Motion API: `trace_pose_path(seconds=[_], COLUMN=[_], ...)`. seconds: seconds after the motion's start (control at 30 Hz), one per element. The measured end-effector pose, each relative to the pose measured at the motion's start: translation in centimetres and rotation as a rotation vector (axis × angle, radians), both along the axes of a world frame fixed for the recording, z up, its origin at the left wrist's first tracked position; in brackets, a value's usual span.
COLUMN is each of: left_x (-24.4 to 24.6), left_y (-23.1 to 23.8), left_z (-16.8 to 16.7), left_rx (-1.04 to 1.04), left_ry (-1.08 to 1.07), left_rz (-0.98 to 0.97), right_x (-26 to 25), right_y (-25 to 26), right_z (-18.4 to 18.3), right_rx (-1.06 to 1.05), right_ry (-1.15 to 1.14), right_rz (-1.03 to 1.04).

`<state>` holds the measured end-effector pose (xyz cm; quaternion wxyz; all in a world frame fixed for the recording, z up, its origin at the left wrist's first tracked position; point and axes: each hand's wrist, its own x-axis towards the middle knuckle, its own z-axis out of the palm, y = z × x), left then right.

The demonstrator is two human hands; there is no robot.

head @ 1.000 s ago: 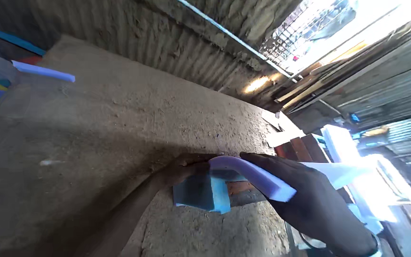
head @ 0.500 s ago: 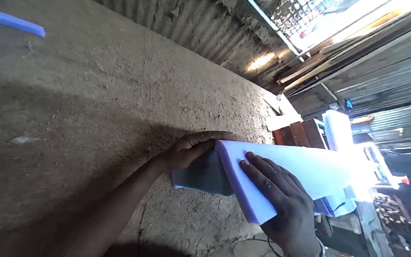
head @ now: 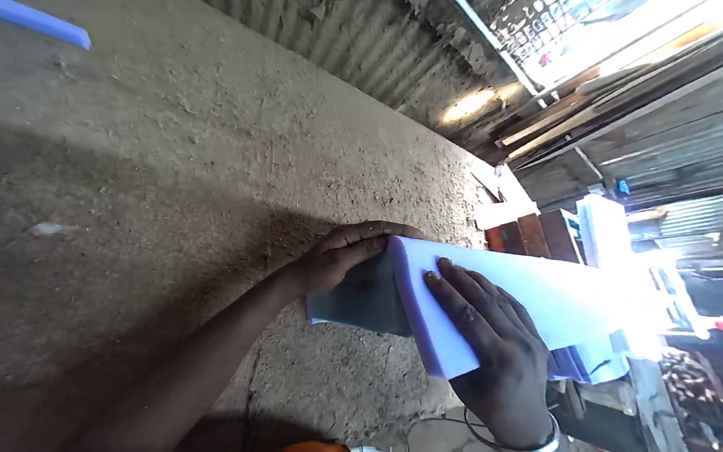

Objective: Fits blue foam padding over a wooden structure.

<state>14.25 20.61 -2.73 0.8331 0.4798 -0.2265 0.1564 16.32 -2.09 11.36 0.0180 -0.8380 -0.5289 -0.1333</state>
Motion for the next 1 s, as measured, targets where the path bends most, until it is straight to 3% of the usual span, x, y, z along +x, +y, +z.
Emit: trace_pose_path(seconds=[0.83,0.93,1.0], left_x=[-0.5,-0.6,-1.2], left_y=[-1.1,0.1,0.7], left_z=[0.1,1.7,4.5], left_rx=[-0.055,0.085,0.329], left_ry=[0.09,0.148,0.261], left_rz=[0.088,0.027,0.088], right_x=[-2.2,-2.6,-3.0], right_y=[-0.3,-0.3,0.1], right_z=[-3.1,-2.9,-3.3], right_rx=[-0.045,-0.061,-0.046], right_ry=[-0.071,-0.049,-0.04], right_rz=[-0.1,-0.116,-0.137])
